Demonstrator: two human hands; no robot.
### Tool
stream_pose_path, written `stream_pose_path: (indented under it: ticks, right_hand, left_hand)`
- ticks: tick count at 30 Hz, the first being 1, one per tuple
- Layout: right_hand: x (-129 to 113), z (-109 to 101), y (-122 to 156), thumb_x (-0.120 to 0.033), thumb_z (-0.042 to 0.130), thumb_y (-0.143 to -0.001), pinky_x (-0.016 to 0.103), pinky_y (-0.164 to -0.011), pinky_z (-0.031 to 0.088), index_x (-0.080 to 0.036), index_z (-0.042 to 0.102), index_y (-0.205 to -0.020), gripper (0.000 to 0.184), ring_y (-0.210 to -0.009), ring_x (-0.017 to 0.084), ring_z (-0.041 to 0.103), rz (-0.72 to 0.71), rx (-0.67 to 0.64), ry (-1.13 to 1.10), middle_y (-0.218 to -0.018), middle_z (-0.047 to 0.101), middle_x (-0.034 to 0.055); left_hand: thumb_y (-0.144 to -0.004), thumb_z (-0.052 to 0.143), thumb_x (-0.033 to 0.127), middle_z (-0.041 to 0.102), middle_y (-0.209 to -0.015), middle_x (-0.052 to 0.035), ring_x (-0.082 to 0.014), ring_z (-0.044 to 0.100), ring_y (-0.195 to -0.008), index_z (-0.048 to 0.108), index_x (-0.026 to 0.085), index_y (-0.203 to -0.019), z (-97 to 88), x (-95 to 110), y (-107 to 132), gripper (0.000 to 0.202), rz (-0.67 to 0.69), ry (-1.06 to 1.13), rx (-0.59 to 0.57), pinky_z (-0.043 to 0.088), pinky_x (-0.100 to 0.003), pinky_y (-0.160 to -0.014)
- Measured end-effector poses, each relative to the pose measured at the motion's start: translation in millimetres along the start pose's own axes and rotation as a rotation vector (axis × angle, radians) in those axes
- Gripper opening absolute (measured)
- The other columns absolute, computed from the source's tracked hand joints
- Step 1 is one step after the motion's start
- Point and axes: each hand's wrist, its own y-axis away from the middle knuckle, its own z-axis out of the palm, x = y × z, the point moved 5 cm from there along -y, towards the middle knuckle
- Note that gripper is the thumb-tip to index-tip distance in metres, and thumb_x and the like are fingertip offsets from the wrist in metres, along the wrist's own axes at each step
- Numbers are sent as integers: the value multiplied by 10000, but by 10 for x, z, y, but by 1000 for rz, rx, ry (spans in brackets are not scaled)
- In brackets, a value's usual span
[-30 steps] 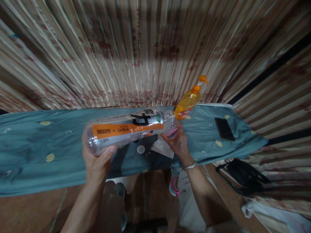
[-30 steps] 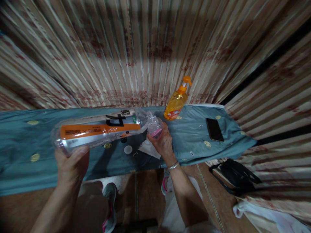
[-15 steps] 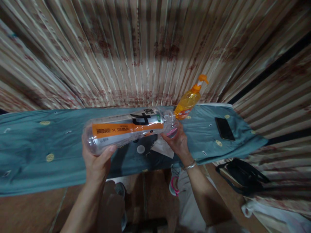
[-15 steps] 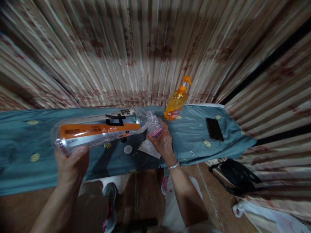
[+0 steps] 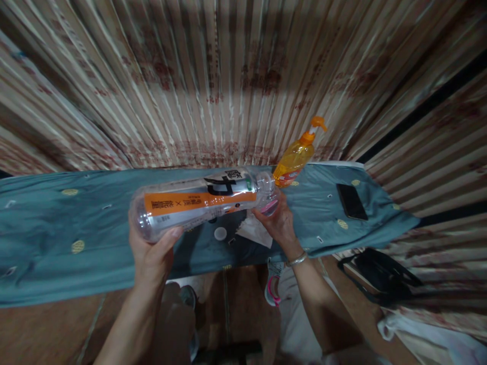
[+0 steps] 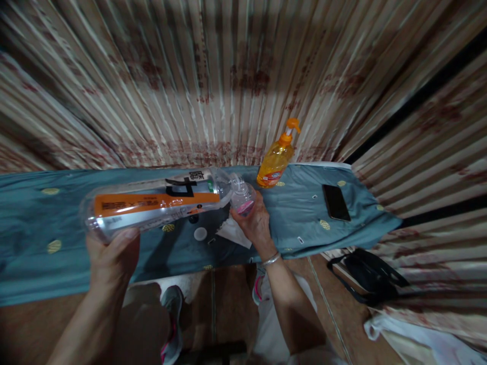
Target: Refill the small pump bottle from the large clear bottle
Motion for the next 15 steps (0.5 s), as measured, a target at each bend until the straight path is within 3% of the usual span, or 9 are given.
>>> stream_pose_path:
  ticks: [4, 10, 15]
  right_hand:
    - [5, 3, 2, -482, 828, -810, 498, -927, 658, -146, 452, -1475, 835, -1153, 355, 747, -2, 3, -1, -1310, 714, 201]
    - [3, -8, -2, -468, 837, -789, 497, -890, 664, -140, 472, -1457, 828, -1119, 355, 755, 1, 6, -2, -1299, 718, 205]
    - [5, -7, -4, -481, 825, -790, 486, -917, 658, -154, 469, -1457, 824, -1152, 350, 749, 24, -1, -17, -1318, 713, 198]
  left_hand:
    - [-551, 996, 416, 689, -1315, -69, -317, 691, -1159, 668, 307, -1309, -6, -5, 1, 833, -13, -2, 10, 554, -498, -1056]
    - [-449, 1029, 416, 703, -1267, -62, -308, 687, -1145, 683, 288, -1261, -9, -13, -7, 892, -44, 31, 44, 523, -500, -1100]
    - [-474, 1014, 458, 687, -1281, -75, -319, 676, -1174, 704, 269, -1220, 0, 3, -4, 830, -53, -12, 29, 495, -511, -1131]
